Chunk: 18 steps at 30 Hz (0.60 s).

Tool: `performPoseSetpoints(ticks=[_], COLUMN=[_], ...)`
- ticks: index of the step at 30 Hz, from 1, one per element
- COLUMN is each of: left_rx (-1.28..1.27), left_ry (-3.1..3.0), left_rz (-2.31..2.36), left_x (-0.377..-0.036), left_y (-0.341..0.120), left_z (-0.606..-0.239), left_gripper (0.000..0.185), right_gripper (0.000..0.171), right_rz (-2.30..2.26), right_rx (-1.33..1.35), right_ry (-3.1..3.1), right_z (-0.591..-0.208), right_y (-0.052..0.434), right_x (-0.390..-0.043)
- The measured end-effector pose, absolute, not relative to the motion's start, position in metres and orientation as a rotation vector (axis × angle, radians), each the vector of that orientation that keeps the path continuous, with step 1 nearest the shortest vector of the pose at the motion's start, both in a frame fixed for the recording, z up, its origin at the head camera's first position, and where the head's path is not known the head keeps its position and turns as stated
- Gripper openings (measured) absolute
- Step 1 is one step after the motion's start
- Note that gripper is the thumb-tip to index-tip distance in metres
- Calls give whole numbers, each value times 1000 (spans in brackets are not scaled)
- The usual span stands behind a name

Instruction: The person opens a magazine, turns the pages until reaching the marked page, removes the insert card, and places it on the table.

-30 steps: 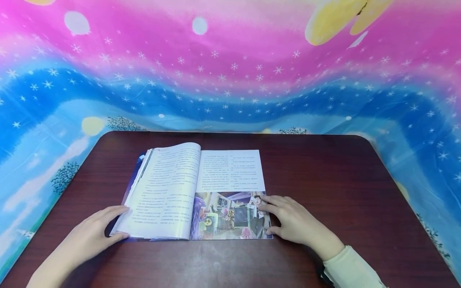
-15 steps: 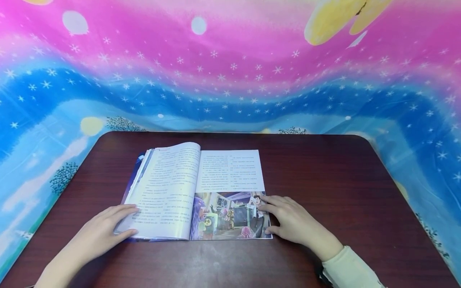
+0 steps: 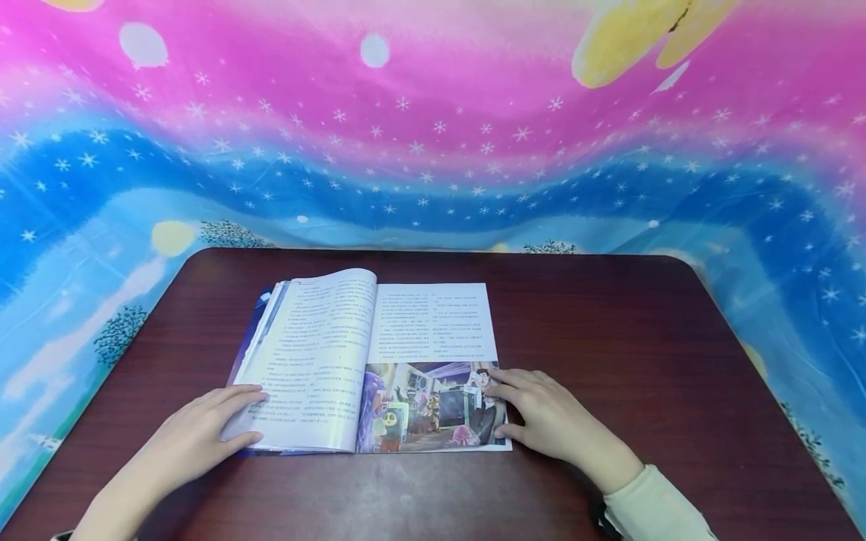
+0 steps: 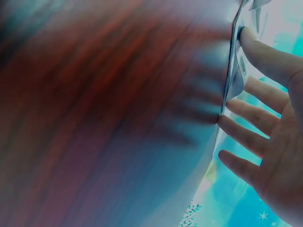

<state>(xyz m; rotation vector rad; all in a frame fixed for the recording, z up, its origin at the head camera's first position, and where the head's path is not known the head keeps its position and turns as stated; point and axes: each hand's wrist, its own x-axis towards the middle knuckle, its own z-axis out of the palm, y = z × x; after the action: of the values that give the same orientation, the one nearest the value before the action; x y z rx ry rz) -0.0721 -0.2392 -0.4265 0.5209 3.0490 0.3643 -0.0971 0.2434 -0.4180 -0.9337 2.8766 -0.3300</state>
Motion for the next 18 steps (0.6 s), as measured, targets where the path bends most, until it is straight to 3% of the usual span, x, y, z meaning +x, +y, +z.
performPoseSetpoints(ticks=[18], left_rx=[485], left_ry=[3034], left_rz=[376], left_x=[-73], left_y=[-240], left_z=[-426], left_gripper=[56], right_gripper=[46], right_rz=[-461], right_rx=[-974], right_ry=[2966], right_z=[-408], right_y=[240], right_x=[-105])
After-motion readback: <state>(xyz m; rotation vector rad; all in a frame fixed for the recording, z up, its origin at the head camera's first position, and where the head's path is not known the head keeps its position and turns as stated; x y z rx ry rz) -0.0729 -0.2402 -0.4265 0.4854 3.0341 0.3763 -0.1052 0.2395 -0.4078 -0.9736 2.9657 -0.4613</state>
